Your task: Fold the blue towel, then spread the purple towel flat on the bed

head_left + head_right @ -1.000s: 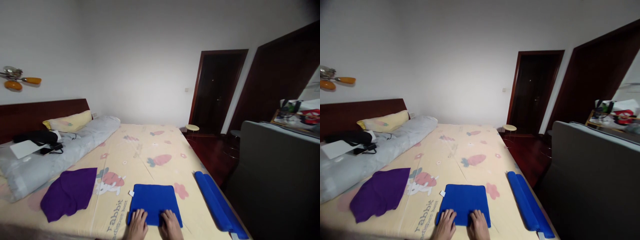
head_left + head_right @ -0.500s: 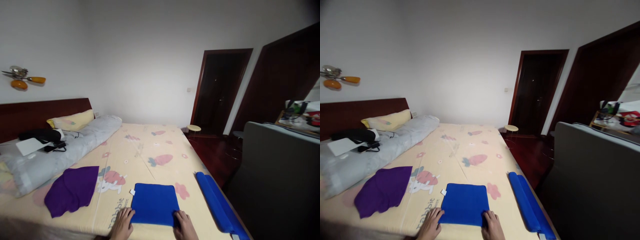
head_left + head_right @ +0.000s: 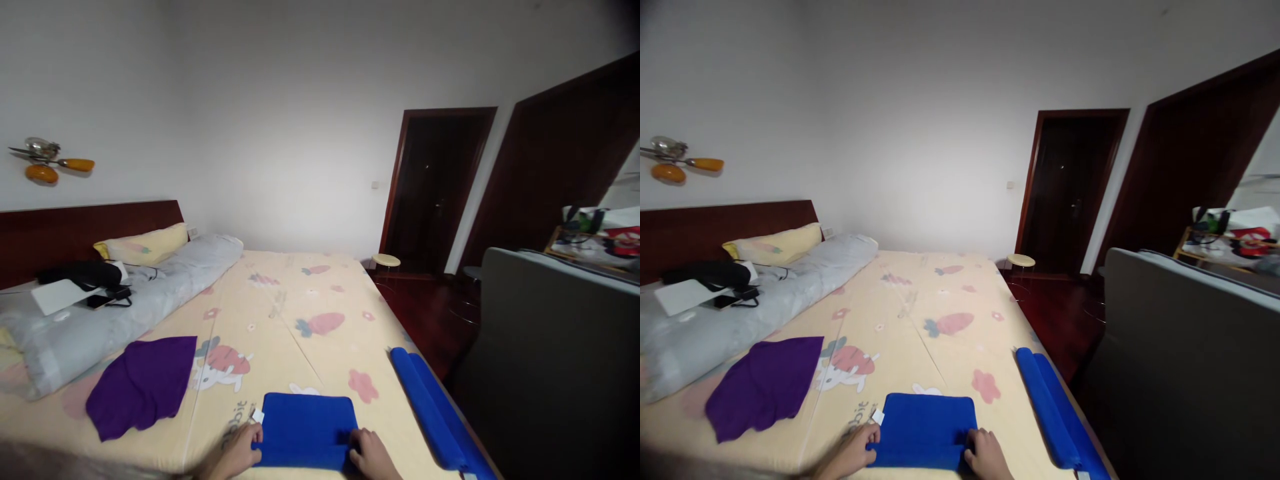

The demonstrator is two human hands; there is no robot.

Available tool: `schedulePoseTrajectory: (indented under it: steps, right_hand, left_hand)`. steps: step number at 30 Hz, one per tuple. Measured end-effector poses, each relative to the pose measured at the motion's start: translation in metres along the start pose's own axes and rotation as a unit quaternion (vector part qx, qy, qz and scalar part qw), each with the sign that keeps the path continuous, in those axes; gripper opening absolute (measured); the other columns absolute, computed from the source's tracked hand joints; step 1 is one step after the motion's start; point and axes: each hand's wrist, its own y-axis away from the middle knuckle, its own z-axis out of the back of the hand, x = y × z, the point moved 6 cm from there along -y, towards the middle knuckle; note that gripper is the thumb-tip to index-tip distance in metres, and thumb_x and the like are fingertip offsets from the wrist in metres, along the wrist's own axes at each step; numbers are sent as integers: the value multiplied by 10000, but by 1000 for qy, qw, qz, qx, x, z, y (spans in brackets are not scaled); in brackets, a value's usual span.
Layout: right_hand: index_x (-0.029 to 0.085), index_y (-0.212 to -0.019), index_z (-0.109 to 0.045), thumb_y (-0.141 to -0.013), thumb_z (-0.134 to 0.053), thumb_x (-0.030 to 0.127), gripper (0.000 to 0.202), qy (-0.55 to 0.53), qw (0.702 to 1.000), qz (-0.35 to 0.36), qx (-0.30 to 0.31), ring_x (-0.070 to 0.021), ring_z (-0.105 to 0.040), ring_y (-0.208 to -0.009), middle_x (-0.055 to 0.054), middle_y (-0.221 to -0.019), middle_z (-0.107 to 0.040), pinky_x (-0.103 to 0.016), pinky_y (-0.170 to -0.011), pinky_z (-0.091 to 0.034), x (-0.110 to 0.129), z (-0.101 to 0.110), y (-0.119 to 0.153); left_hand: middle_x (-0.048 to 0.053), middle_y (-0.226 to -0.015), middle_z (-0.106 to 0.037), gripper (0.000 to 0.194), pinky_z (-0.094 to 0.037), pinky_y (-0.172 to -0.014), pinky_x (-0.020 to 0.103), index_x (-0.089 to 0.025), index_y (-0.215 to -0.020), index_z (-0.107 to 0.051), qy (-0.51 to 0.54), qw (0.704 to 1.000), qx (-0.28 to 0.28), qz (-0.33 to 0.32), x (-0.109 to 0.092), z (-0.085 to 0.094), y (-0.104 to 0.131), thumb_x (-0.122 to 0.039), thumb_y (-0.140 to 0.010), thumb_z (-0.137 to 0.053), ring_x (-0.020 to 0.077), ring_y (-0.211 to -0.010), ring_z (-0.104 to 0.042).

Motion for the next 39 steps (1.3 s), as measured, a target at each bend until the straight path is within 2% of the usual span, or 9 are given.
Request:
schedulePoseTrajectory:
  steps: [4,8,13,16,20,25,31,36,39]
  right_hand:
    - [198,-1011,-650,-680,-460,178,382,28,999,0,-33,-274,-621,-970,-106,-1005,-705,-417,-885,-436,3,-2,-4]
    - [197,-1030,-635,-677,-462,103,404,42,990,10,-131,-272,-597,-982,-112,-1060,-673,-424,-883,-434,16,-4,-3]
    - [256,-1041,-606,-636,-456,45,480,6,979,122,-164,-223,-595,-971,-48,-1095,-657,-365,-888,-458,74,-37,-2]
    - [265,-1122,-578,-641,-455,42,544,-7,971,167,-172,-206,-612,-987,-38,-1132,-664,-342,-900,-475,95,-57,0]
    - [276,-1183,-566,-703,-480,80,525,-10,966,192,-173,-198,-634,-964,-30,-1092,-692,-333,-876,-503,85,-66,6]
    - [292,-1302,-493,-857,-456,231,450,-9,969,195,-151,-193,-618,-1055,-39,-1184,-669,-336,-934,-491,49,-50,16]
    - [316,-1338,-463,-898,-415,331,443,-11,980,151,-126,-210,-593,-1125,-46,-1255,-640,-382,-970,-451,1,-34,23]
    - [335,-1370,-416,-882,-427,326,489,21,982,103,-159,-217,-577,-1145,-43,-1283,-625,-392,-962,-419,-20,-38,24]
    - [361,-1382,-390,-842,-441,222,559,56,974,107,-192,-223,-584,-1138,-34,-1295,-622,-390,-938,-422,-21,-45,26]
  left_hand:
    - [-11,-1005,-682,340,-413,-882,265,-255,-939,-606,-17,999,-39,21,-1,-2,-10,-132,-650,-475,154,-993,-599]
    - [44,-1330,-571,595,-302,-1085,398,-252,-1228,-530,-104,990,-94,3,-21,-15,-17,-121,-652,-464,225,-1286,-445]
    - [34,-1494,-428,693,-268,-1160,432,-258,-1394,-392,-107,981,-53,-153,-81,-74,-18,-120,-716,-432,236,-1384,-349]
    - [35,-1494,-426,700,-332,-1144,411,-243,-1419,-357,-116,975,-46,-181,-92,-100,-20,-97,-737,-411,224,-1369,-381]
    - [-11,-1407,-538,608,-393,-1105,361,-322,-1394,-387,-130,963,-81,-221,-74,-98,-15,-131,-818,-416,189,-1290,-484]
    - [-50,-1413,-527,511,-388,-1081,327,-401,-1428,-282,-132,954,-130,-235,-37,-62,1,-289,-937,-364,158,-1276,-480]
    - [-51,-1463,-469,555,-350,-1091,350,-425,-1440,-216,-97,972,-93,-194,5,-36,15,-242,-932,-345,159,-1306,-441]
    - [-44,-1478,-442,649,-361,-1093,397,-415,-1432,-237,-124,970,-134,-158,15,-34,17,-133,-864,-372,189,-1327,-435]
    - [-27,-1466,-457,716,-380,-1090,413,-371,-1405,-352,-162,962,-185,-122,11,-43,13,-41,-771,-385,218,-1326,-443]
